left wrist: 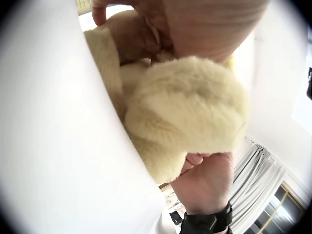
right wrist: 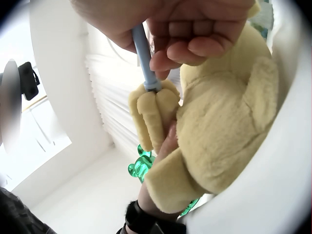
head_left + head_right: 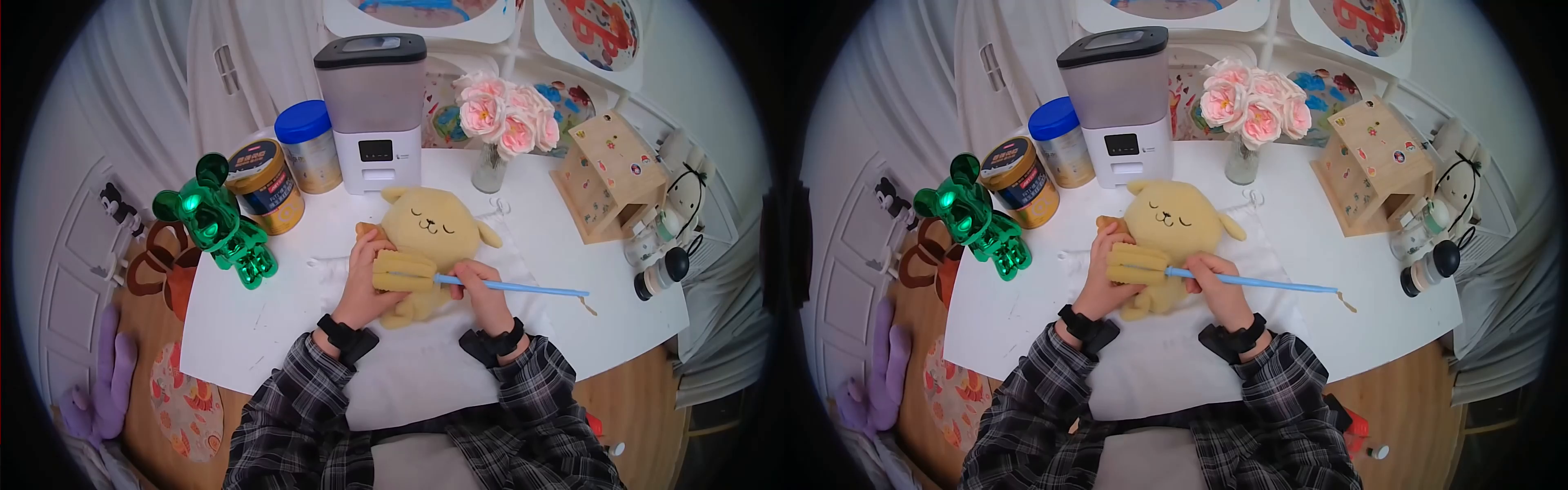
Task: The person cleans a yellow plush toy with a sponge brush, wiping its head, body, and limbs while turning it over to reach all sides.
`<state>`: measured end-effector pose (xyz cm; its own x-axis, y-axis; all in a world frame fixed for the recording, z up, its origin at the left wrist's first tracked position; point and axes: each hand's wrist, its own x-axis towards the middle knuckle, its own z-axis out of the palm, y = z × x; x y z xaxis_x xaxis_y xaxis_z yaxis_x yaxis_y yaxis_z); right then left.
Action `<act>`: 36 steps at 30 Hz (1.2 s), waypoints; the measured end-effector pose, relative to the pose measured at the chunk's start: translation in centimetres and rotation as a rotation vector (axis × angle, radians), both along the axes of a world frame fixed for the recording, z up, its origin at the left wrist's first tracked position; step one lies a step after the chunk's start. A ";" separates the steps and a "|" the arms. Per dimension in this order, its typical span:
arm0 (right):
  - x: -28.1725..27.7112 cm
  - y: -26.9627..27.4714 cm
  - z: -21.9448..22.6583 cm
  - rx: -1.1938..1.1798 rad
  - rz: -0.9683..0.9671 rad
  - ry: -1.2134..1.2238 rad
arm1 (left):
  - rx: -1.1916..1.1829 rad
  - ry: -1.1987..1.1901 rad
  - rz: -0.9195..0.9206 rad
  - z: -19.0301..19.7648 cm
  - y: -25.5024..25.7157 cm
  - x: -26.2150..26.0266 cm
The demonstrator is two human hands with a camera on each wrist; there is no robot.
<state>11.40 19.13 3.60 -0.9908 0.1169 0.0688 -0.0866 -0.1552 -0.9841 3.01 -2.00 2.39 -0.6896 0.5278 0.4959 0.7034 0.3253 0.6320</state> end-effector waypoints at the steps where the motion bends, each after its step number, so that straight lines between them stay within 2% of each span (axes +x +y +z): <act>1: 0.1 0.1 0.1 0.011 -0.034 0.034 | 0.013 -0.006 0.002 0.0 0.0 0.0; 12: -0.3 1.7 0.2 -0.017 -0.254 0.209 | -0.060 0.035 -0.008 -0.1 0.0 -0.1; 15: 0.1 1.4 -0.6 -0.064 -0.214 0.239 | -0.045 0.011 -0.008 -0.2 0.0 -0.1; 18: 0.6 0.0 0.7 -0.069 -0.116 0.180 | -0.026 0.005 -0.021 0.1 0.1 0.1; 21: 0.4 0.1 1.1 0.053 -0.160 0.200 | -0.035 0.008 -0.027 0.0 0.0 0.1; 24: 0.4 2.0 0.5 0.096 -0.285 0.235 | -0.033 0.029 -0.027 -0.4 0.1 -0.1; 27: 0.5 2.9 0.2 -0.043 -0.303 0.316 | -0.028 0.047 -0.018 -0.6 0.0 -0.2; 28: 0.5 2.9 0.0 -0.074 -0.256 0.339 | -0.027 0.051 -0.016 -0.6 0.1 -0.2; 32: 0.6 0.1 0.9 0.018 -0.071 0.155 | -0.057 0.075 -0.001 0.1 0.2 0.1; 36: 0.2 1.1 1.2 0.077 -0.187 0.134 | -0.050 0.060 0.000 0.1 0.3 0.2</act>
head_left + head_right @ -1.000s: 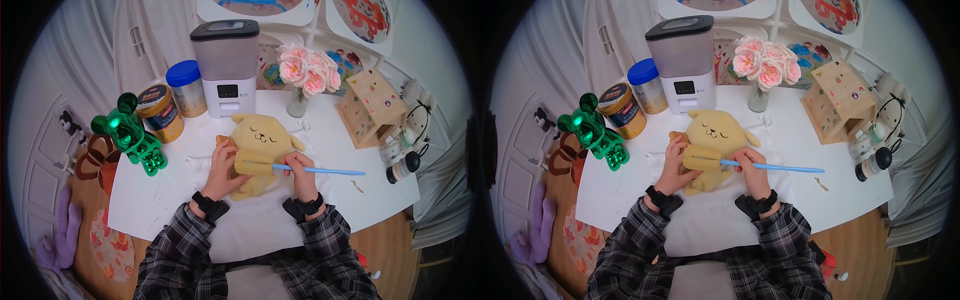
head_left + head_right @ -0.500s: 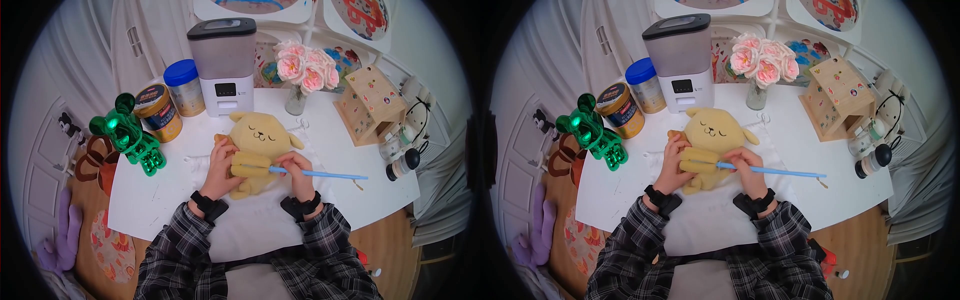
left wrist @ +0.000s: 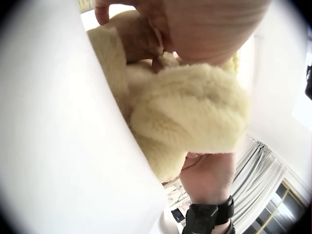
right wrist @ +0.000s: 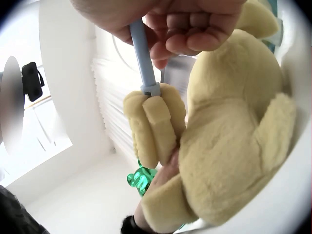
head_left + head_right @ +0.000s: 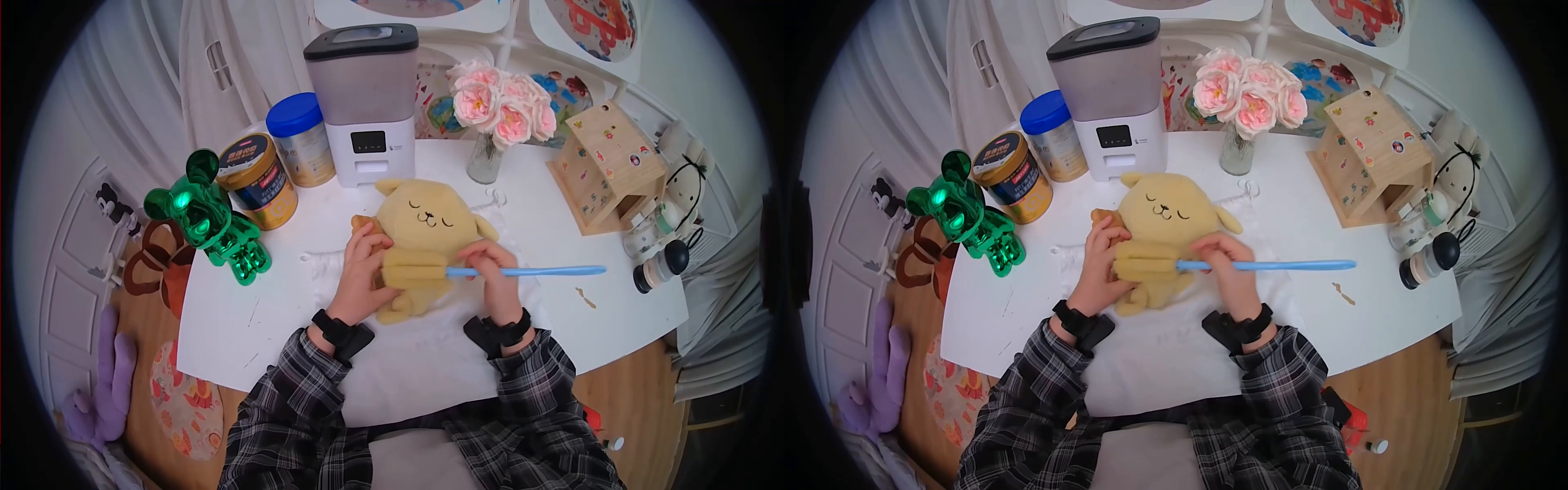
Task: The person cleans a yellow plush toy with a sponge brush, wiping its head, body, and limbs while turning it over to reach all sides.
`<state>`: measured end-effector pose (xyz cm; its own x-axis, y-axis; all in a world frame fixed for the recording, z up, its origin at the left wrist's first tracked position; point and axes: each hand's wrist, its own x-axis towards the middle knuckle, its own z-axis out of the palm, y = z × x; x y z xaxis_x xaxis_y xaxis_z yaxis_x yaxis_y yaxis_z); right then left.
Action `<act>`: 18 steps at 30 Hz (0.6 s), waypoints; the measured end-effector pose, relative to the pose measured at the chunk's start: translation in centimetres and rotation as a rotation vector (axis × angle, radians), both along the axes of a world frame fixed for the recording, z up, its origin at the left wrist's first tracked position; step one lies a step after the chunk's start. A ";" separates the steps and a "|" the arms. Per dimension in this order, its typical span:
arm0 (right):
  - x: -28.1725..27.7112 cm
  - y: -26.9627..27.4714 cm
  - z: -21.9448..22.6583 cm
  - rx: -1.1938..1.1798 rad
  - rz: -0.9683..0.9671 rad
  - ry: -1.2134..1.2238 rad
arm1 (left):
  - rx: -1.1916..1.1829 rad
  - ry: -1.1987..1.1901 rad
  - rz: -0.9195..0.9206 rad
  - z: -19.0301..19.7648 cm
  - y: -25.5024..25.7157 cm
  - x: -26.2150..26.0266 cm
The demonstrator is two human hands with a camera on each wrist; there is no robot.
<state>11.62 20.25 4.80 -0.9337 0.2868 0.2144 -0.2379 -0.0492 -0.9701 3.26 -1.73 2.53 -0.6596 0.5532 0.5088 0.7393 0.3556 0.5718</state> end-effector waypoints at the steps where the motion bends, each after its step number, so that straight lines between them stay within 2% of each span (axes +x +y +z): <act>1: -0.1 0.9 -0.4 0.003 -0.052 0.043 | -0.009 -0.008 -0.001 0.1 0.0 0.0; 2: -0.1 1.7 -0.8 0.007 -0.105 0.086 | -0.005 -0.001 0.000 0.0 0.0 0.0; 5: 0.0 3.0 -1.6 -0.100 -0.106 0.149 | 0.004 0.009 0.003 -0.3 0.0 -0.1; 8: 0.2 1.4 -2.0 -0.160 0.017 0.170 | -0.001 0.019 0.009 0.0 0.1 0.0; 11: 0.1 -0.5 -0.5 0.010 0.155 -0.011 | -0.019 0.041 0.019 -0.2 0.1 -0.2; 15: -0.5 1.5 -0.4 0.096 -0.087 0.080 | -0.021 0.019 0.002 0.1 0.0 0.0; 18: -0.4 2.8 -0.3 -0.042 -0.181 0.145 | -0.015 0.020 0.006 -0.2 0.0 -0.1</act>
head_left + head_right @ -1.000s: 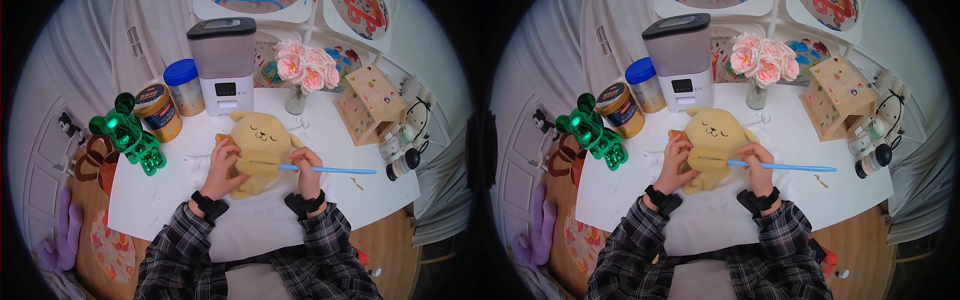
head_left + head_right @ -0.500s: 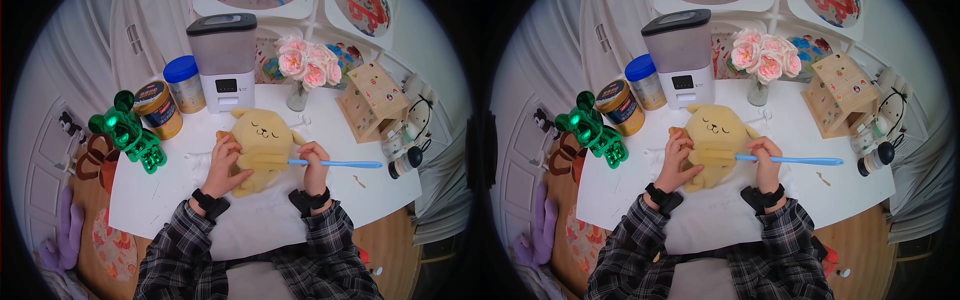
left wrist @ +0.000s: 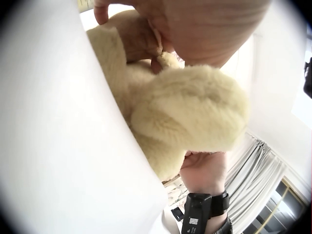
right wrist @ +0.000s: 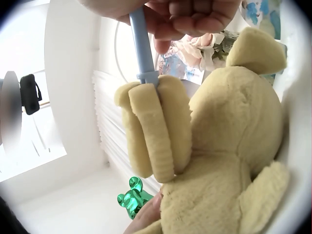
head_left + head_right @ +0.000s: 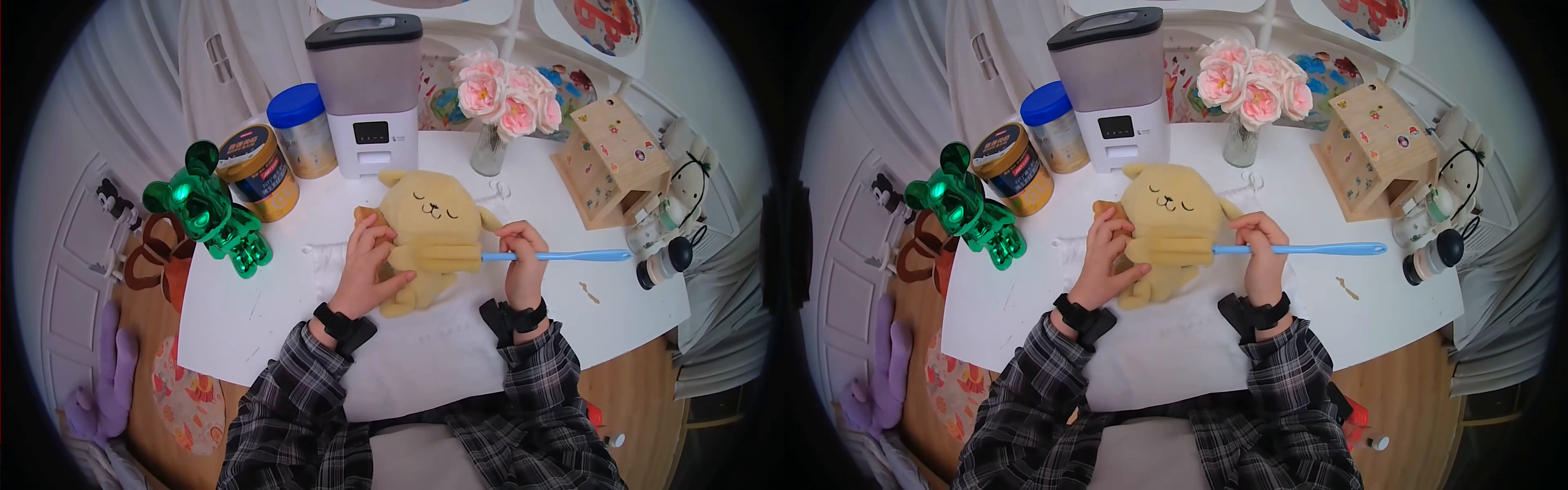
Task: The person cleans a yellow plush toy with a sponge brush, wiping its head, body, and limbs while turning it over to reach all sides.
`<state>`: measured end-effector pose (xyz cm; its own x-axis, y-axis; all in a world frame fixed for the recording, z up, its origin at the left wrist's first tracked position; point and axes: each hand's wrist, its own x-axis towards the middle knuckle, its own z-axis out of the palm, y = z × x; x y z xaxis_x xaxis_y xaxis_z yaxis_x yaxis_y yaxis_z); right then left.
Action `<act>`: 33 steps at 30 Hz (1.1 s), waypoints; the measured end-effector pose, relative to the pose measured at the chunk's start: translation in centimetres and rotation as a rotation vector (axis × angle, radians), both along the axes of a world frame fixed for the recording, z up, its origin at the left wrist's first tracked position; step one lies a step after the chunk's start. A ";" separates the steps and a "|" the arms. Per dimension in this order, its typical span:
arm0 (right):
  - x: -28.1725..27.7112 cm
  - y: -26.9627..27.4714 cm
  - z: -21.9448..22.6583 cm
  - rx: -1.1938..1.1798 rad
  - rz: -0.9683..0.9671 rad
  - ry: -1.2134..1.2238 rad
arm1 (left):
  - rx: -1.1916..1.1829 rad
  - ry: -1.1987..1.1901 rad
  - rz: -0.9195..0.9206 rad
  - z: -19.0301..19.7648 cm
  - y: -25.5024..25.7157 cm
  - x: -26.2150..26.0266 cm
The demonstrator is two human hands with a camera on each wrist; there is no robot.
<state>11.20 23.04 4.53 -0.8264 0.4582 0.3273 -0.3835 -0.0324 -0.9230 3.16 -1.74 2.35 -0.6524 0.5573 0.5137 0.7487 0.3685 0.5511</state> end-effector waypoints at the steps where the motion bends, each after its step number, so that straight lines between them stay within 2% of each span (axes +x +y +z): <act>1: 0.0 0.1 -0.1 -0.061 -0.013 0.028 | 0.000 0.002 0.000 0.0 0.0 0.0; 2: -0.1 -0.1 -0.5 -0.173 0.027 0.097 | 0.001 0.000 -0.001 0.0 0.0 0.0; 5: 0.2 -1.8 -0.6 -0.273 0.154 0.139 | -0.004 -0.005 -0.004 0.2 0.0 0.0; 6: 0.2 -2.1 -0.9 -0.218 0.210 0.124 | -0.014 -0.011 -0.006 0.3 0.0 0.0; 10: 0.1 -2.3 0.2 -0.038 0.160 -0.053 | -0.022 0.010 -0.006 0.1 -0.2 -0.2; 14: -0.2 0.0 0.1 -0.054 0.004 0.011 | -0.004 0.004 -0.004 0.2 0.0 0.1; 17: 0.1 0.4 -0.6 -0.189 0.133 0.123 | -0.005 0.003 -0.002 0.2 0.0 0.0; 20: 0.4 -1.3 -0.2 -0.275 0.273 0.108 | -0.011 0.004 -0.003 0.1 -0.1 0.0; 23: 0.4 -3.8 0.7 -0.161 0.375 -0.018 | -0.018 -0.003 -0.001 0.5 0.0 0.2; 24: 0.3 -3.6 0.7 -0.005 0.408 -0.105 | -0.035 -0.001 -0.002 0.6 -0.1 0.2; 27: -0.3 -2.2 -0.2 0.167 0.257 -0.015 | -0.029 -0.002 -0.002 0.5 0.1 0.3; 28: -0.3 -2.1 0.3 0.161 0.145 0.003 | -0.016 -0.001 0.001 0.4 0.1 0.2; 32: -0.3 -0.1 0.0 0.014 0.027 0.118 | -0.025 0.005 -0.015 0.3 0.0 0.1; 33: -0.4 0.0 -0.3 -0.076 0.058 0.145 | -0.017 0.000 -0.013 0.3 0.1 0.2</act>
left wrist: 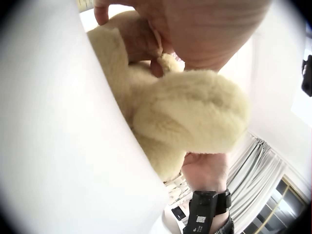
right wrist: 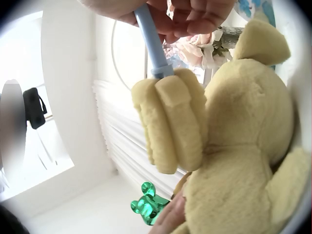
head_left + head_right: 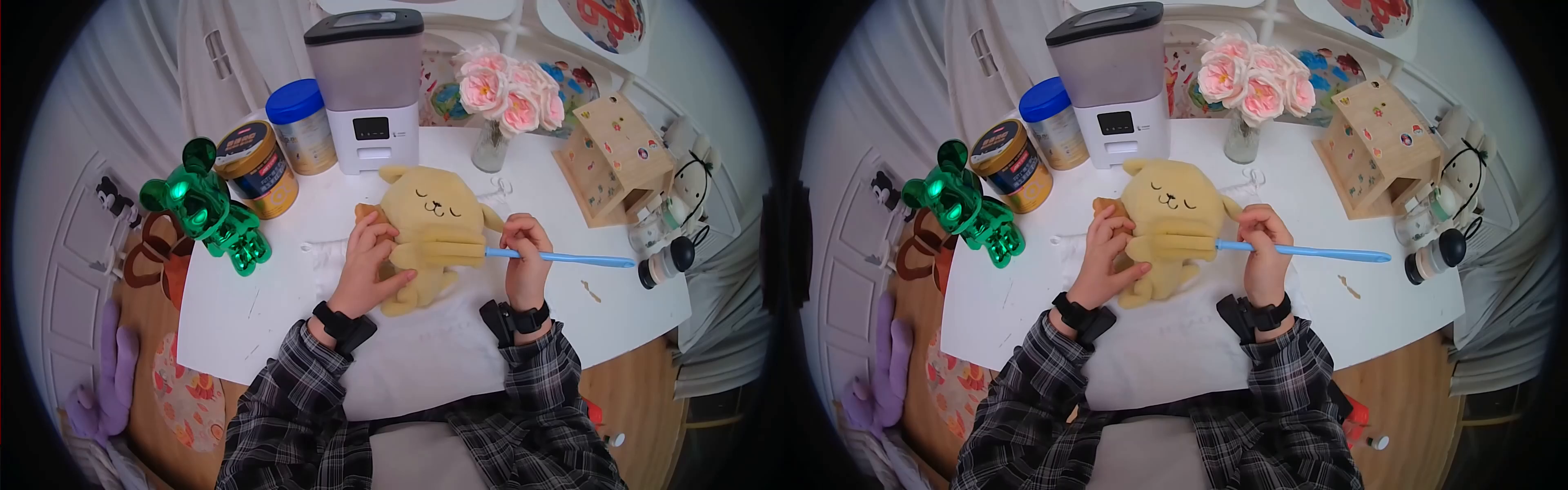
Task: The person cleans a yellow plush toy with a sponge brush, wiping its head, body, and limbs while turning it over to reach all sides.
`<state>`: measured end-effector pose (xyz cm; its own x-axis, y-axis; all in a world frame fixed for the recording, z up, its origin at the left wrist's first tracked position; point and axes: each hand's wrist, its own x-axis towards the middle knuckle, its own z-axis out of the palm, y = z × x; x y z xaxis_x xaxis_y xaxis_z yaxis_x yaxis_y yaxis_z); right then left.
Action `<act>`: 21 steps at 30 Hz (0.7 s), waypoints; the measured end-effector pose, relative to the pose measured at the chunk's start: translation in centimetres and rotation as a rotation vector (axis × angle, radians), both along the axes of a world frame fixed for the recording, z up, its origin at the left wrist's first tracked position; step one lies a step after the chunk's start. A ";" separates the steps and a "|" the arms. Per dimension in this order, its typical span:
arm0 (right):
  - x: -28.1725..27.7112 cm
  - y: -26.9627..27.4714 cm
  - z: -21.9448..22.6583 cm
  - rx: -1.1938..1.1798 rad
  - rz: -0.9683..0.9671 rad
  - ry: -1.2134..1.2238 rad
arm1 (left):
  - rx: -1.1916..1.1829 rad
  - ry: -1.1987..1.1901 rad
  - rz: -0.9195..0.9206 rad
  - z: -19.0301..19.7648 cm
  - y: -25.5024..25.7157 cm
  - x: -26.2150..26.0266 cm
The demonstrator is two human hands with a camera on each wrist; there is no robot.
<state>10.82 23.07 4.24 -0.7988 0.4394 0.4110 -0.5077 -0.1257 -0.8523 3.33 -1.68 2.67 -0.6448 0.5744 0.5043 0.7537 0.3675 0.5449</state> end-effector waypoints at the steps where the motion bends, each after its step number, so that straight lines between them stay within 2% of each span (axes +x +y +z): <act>1: -0.1 0.0 -0.5 -0.088 0.036 0.025 | 0.008 -0.005 0.002 0.0 0.0 0.0; 5: 0.5 -1.9 0.1 -0.402 0.285 -0.040 | -0.002 0.005 0.009 0.0 0.0 -0.1; 8: 0.6 -3.3 0.9 -0.184 0.366 -0.180 | 0.009 0.011 0.015 0.0 0.1 0.0; 9: 0.4 -3.1 0.6 -0.064 0.361 -0.263 | 0.014 0.008 0.014 0.1 0.1 0.1; 12: -0.2 -1.4 -0.9 0.090 0.156 -0.182 | 0.005 0.007 0.002 0.2 0.1 0.1; 13: -0.2 -0.8 -0.6 0.076 0.075 -0.137 | 0.000 0.011 -0.001 0.2 0.0 0.1; 16: 0.0 0.2 0.1 -0.136 -0.014 -0.013 | -0.004 0.014 0.003 0.0 0.1 0.1; 17: 0.1 0.3 0.3 -0.212 0.017 0.026 | 0.000 0.009 0.004 0.0 0.0 0.1; 21: 0.5 -1.3 0.2 -0.239 0.243 -0.010 | 0.007 0.003 -0.003 0.1 0.0 0.1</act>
